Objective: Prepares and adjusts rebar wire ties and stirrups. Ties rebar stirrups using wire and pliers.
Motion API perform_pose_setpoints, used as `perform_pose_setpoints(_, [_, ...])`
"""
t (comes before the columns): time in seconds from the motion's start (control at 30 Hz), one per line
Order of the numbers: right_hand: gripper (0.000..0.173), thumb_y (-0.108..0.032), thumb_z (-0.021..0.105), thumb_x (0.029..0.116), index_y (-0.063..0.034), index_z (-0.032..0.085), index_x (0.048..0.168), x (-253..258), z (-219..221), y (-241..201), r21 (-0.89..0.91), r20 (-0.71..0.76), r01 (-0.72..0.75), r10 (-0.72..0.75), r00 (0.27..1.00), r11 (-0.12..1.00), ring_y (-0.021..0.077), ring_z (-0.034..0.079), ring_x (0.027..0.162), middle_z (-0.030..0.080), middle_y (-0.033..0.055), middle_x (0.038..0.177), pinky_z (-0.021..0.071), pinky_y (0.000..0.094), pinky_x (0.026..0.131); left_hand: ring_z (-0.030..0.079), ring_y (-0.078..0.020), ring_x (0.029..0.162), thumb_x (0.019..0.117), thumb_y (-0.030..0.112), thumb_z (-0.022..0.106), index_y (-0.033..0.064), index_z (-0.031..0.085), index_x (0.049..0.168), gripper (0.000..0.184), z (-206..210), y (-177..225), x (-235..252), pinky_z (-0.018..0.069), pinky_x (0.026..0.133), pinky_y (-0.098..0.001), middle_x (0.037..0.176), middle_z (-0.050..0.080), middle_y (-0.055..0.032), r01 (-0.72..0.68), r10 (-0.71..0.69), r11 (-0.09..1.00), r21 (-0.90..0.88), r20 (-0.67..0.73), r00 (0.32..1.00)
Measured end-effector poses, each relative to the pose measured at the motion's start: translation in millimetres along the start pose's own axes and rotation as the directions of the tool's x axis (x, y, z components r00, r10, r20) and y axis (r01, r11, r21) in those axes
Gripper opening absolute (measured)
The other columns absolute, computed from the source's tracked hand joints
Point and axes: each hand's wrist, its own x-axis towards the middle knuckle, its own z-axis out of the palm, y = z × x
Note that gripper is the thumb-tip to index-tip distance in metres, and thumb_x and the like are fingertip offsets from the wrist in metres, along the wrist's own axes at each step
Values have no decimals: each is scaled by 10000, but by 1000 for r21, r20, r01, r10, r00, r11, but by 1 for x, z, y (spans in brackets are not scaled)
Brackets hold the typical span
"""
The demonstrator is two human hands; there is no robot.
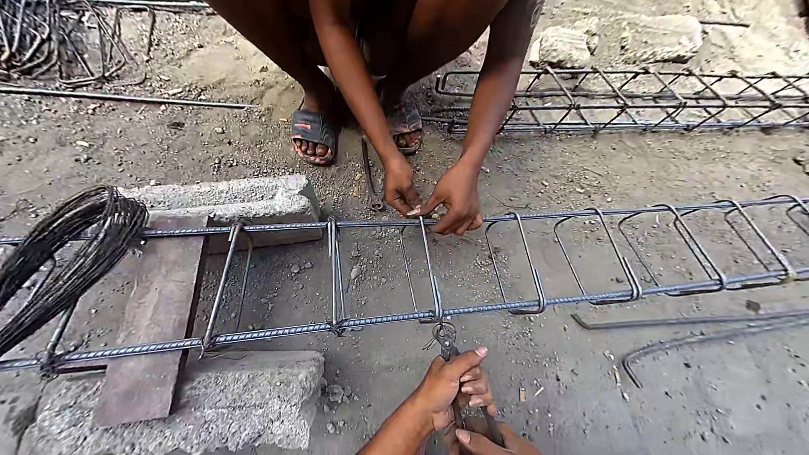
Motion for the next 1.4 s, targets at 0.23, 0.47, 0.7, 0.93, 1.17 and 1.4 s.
perform_pose_setpoints(0.23, [210, -236, 618, 986, -122, 687, 823, 0, 19, -8, 48, -109, -8, 13, 994, 999, 63, 602, 563, 624, -56, 635, 542, 249, 583, 474, -70, 451, 1089, 284, 451, 210, 451, 603, 492, 7, 4, -3, 501, 548, -272, 506, 426, 88, 16, -18, 998, -54, -27, 999])
perform_pose_setpoints(0.47, [212, -310, 675, 947, -172, 696, 788, -1, 12, -6, 210, 18, -45, 42, 999, 977, 33, 545, 517, 575, -78, 600, 484, 217, 523, 444, -69, 437, 1099, 272, 451, 187, 429, 610, 497, 24, 7, -5, 492, 533, -265, 499, 389, 80, 39, -48, 997, -61, -147, 988])
perform_pose_setpoints(0.7, [247, -401, 723, 926, -205, 715, 776, 3, 3, 1, 347, 220, -68, -10, 975, 936, 17, 541, 516, 567, -98, 604, 476, 207, 512, 437, -75, 456, 1109, 289, 450, 166, 417, 639, 488, 36, 9, -8, 495, 552, -262, 517, 372, 67, 69, -58, 997, 27, -297, 953])
perform_pose_setpoints(0.93, [460, -316, 778, 866, -50, 612, 1202, -9, -11, 4, -156, -115, 144, -163, 980, 977, 118, 740, 843, 756, 16, 971, 624, 306, 797, 443, -75, 443, 1105, 234, 461, 160, 412, 640, 474, 37, 4, 3, 500, 539, -259, 504, 377, 64, 38, -24, 999, 33, -339, 940])
perform_pose_setpoints(1.17, [939, -495, 716, 847, 111, 411, 1497, -32, 71, -11, -831, -556, -460, -504, 660, 313, 446, 636, 1188, 578, 297, 1393, 504, 595, 968, 439, -98, 436, 1103, 182, 441, 145, 417, 631, 474, 47, 0, 8, 531, 567, -297, 491, 366, 49, -69, 92, 995, 72, -400, 912])
perform_pose_setpoints(1.4, [471, -315, 588, 897, 106, 638, 1103, 14, 43, 5, -785, -595, -484, -688, 416, 386, 390, 696, 801, 651, 239, 941, 575, 501, 638, 435, -99, 479, 1111, 219, 435, 145, 414, 651, 467, 53, -9, 13, 496, 582, -276, 528, 369, 46, -131, 133, 991, 36, -447, 884])
